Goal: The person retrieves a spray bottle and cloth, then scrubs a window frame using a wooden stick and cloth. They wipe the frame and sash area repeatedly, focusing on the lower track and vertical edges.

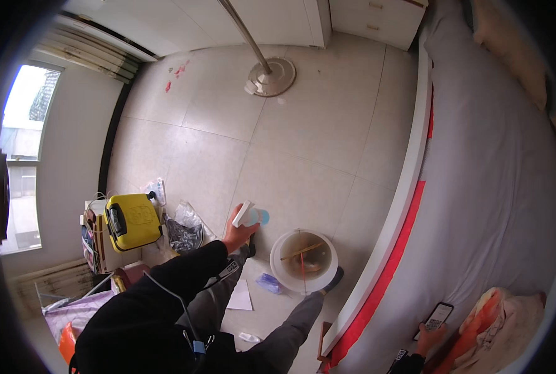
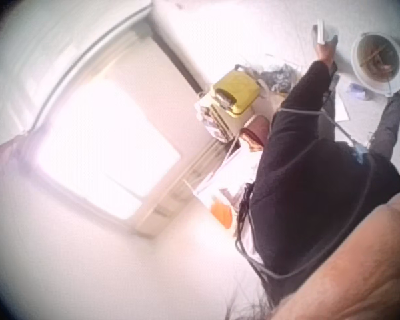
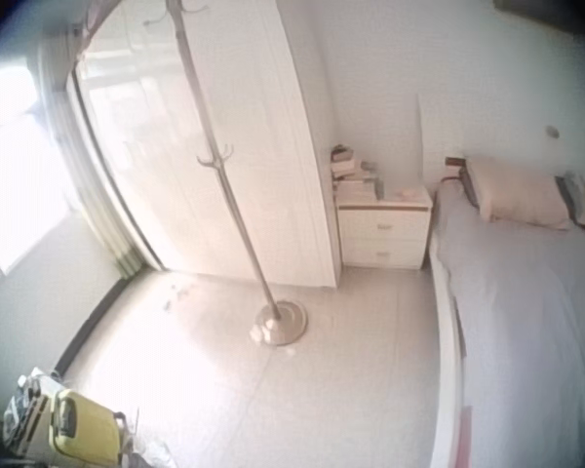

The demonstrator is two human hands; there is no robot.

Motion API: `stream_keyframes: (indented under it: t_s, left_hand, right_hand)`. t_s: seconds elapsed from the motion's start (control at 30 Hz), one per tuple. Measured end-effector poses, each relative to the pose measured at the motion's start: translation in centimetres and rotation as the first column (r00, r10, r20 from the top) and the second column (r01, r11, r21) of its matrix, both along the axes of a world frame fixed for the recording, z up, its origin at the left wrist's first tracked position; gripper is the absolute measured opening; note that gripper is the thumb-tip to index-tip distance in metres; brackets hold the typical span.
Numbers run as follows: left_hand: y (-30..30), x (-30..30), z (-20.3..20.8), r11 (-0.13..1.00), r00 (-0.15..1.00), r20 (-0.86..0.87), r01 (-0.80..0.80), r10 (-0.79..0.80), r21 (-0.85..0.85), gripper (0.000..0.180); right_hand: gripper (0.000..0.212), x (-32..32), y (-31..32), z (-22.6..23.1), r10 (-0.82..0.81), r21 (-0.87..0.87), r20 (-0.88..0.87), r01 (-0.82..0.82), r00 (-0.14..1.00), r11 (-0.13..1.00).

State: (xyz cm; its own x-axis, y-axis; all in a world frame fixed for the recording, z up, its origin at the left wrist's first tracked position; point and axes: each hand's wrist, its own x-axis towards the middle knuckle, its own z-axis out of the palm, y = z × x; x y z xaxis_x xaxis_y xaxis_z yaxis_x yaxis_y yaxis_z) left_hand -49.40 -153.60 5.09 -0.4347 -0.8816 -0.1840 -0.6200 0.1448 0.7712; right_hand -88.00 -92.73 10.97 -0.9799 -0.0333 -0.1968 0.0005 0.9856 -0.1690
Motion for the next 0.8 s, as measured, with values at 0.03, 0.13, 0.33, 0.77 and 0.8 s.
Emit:
stream_keyframes:
  t_s: [0.03,0.13,0.33,0.77,0.8]
  left_hand:
    - [-0.4,-0.1,-1.4,1.000,1.000,0.024,0.008,-0.008,0.002,0.059]
    - [-1.8,-0.8,-6.2,0.999,0.999,-0.003,-0.051,0.051,-0.005,0.064]
    - [-5.4,-3.5,-14.8,0.999,0.996,-0.075,0.044,-0.044,0.000,0.063]
    - [-7.0,-5.9,-23.6,0.974,0.979,0.065,0.201,-0.195,-0.102,0.056]
    - [-6.9,-5.5,-24.3,0.977,0.979,0.064,0.199,-0.194,-0.081,0.056]
  right_hand:
    - [0.073,0.7,-0.8,0.6,0.020,0.100,-0.012,-0.019,1.000,0.995]
    - [0.062,4.1,-5.7,2.3,0.450,0.376,-0.408,-0.303,0.794,0.876]
    - [0.029,19.0,-23.3,-4.8,0.584,-0.386,0.034,-0.529,0.811,0.756]
    - [0.023,26.6,-31.0,-22.3,0.348,-0.508,0.744,0.145,0.570,0.849]
    - [0.025,26.2,-31.5,-21.7,0.261,-0.458,0.844,0.377,0.468,0.805]
